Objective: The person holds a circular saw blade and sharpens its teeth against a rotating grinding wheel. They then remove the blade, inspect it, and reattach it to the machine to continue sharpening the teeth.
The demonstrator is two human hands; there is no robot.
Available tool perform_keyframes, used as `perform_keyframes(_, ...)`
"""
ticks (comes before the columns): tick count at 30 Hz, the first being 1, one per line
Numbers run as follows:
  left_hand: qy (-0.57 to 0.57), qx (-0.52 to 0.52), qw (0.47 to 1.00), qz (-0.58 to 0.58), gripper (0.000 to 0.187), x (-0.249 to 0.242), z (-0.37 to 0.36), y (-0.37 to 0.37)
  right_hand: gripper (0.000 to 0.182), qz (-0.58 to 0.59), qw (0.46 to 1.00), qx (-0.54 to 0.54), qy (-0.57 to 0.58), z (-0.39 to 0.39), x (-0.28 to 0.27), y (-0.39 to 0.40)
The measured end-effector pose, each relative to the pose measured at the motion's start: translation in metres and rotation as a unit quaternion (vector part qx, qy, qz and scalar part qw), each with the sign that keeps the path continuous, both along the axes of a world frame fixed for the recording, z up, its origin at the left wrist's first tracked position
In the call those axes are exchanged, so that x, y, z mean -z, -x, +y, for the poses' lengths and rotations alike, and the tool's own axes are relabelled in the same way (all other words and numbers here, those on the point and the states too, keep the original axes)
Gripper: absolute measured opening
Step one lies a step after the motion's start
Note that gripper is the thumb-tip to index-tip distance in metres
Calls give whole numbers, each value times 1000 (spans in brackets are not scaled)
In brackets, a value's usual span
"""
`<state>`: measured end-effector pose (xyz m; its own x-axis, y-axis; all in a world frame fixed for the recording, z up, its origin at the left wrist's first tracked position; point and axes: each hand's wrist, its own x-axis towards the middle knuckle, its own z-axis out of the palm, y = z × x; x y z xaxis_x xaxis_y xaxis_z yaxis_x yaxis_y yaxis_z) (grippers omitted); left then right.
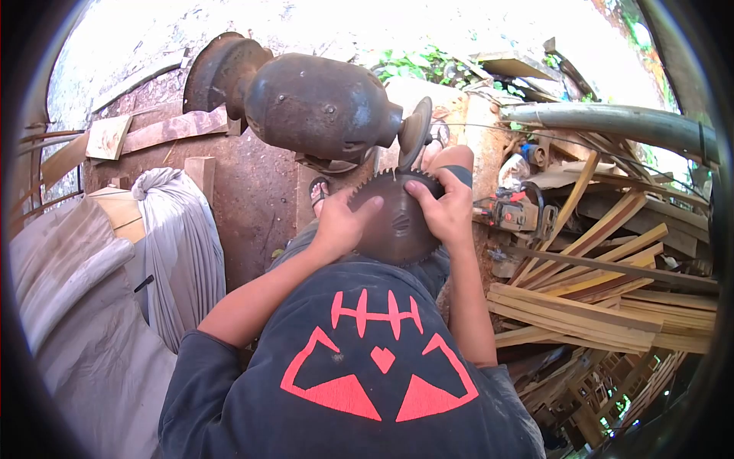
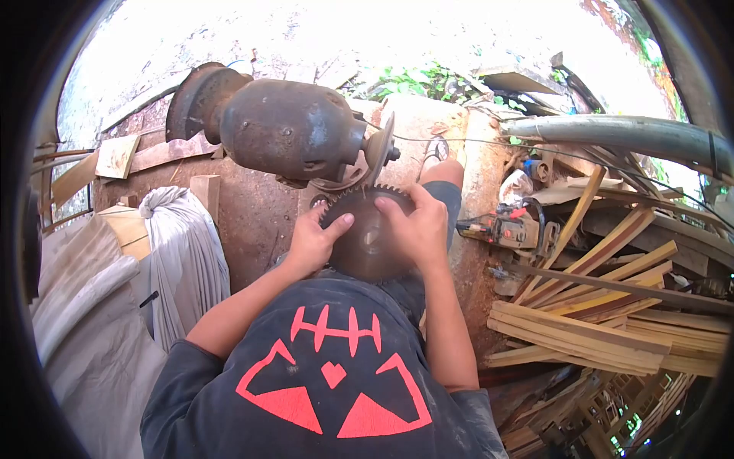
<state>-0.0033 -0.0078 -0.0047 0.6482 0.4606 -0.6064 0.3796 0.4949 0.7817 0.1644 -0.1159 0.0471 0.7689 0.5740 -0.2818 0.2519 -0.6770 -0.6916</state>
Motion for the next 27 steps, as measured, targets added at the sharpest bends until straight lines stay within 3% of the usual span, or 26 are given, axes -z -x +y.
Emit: perform_keyframes(27,4,-20,1000,12,35,0,-2,-2,47,1,1000,-8,29,0,9,-4)
